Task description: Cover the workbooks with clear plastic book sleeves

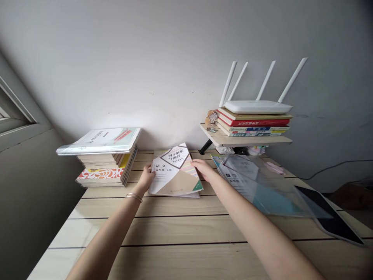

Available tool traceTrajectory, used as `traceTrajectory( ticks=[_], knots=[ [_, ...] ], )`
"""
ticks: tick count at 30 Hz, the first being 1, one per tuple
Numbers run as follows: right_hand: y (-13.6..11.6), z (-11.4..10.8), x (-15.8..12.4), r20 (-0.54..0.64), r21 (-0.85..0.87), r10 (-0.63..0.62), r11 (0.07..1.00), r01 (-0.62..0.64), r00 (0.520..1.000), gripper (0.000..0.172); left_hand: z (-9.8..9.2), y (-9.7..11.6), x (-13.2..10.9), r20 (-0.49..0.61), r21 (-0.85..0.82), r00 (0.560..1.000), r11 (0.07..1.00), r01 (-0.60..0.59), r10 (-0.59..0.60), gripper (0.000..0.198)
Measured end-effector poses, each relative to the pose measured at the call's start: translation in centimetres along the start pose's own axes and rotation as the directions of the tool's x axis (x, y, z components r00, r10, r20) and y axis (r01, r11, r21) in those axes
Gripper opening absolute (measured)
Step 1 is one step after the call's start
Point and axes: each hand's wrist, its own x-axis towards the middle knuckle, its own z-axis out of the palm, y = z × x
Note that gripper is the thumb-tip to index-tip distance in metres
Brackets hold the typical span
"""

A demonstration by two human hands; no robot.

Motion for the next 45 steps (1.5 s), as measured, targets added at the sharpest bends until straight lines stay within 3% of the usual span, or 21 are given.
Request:
traceTrajectory(
  ticks=[5, 8, 11, 13, 14, 20, 27, 33, 36, 39, 42, 43, 45],
  knots=[
    [2.4, 0.6, -0.7, -0.063, -0.061, 0.051, 0.997, -0.054, 0.997, 0.018, 0.1, -0.5, -1.1, -0.034, 0.313, 0.983, 0.936, -0.162, 0.182, 0.054],
    [3.1, 0.4, -1.1, -0.103, -0.091, 0.037, 0.995, -0.046, 0.994, 0.026, -0.4, -0.9, -2.2, 0.036, 0.464, 0.964, 0.850, -0.249, 0.263, 0.041],
    [3.5, 0.1, -2.2, -0.113, -0.110, 0.042, 0.992, -0.054, 0.993, 0.028, -1.0, -1.7, -3.0, 0.232, 0.727, 0.924, 0.576, -0.373, 0.305, 0.034],
    [3.7, 0.0, -3.1, -0.107, -0.111, 0.059, 0.991, -0.071, 0.993, 0.027, -1.3, -2.3, -3.3, 0.328, 0.819, 0.893, 0.378, -0.432, 0.309, 0.039],
    [3.7, 0.0, -3.7, -0.100, -0.110, 0.071, 0.991, -0.082, 0.992, 0.025, -1.4, -2.6, -3.4, 0.343, 0.833, 0.885, 0.335, -0.441, 0.314, 0.041],
    [2.9, 0.1, -6.3, 0.005, -0.104, 0.147, 0.984, -0.146, 0.989, 0.009, -1.4, -3.1, -3.4, 0.325, 0.855, 0.889, 0.303, -0.422, 0.323, 0.045],
    [2.9, -0.2, -8.1, 0.028, -0.208, 0.142, 0.969, -0.133, 0.989, 0.017, -1.3, -3.2, -3.5, 0.272, 0.870, 0.889, 0.300, -0.391, 0.368, 0.044],
    [4.7, -0.5, -8.6, 0.028, -0.285, 0.082, 0.956, -0.071, 0.996, 0.020, -1.6, -3.2, -3.8, 0.293, 0.888, 0.912, 0.273, -0.371, 0.287, 0.051],
    [5.0, -0.8, -8.7, -0.002, -0.415, -0.029, 0.909, 0.025, 1.000, 0.020, -1.9, -2.9, -4.0, 0.339, 0.880, 0.903, 0.251, -0.404, 0.264, 0.054],
    [4.7, -0.3, -9.1, 0.007, -0.589, -0.327, 0.762, 0.268, 0.945, 0.020, -1.9, -2.5, -4.8, 0.339, 0.880, 0.883, 0.223, -0.419, 0.325, 0.049],
    [4.2, 0.9, -9.9, 0.194, -0.571, -0.549, 0.611, 0.548, 0.813, 0.024, -1.6, -2.6, -6.0, 0.465, 0.807, 0.781, 0.163, -0.568, 0.417, 0.044],
    [4.1, 1.2, -10.2, 0.274, -0.538, -0.559, 0.586, 0.606, 0.783, 0.024, -1.6, -2.9, -6.3, 0.517, 0.770, 0.741, 0.146, -0.621, 0.430, 0.046],
    [3.9, 1.4, -10.4, 0.396, -0.492, -0.503, 0.591, 0.640, 0.768, 0.025, -1.6, -3.7, -6.8, 0.574, 0.725, 0.696, 0.128, -0.677, 0.431, 0.055]
  ],
)
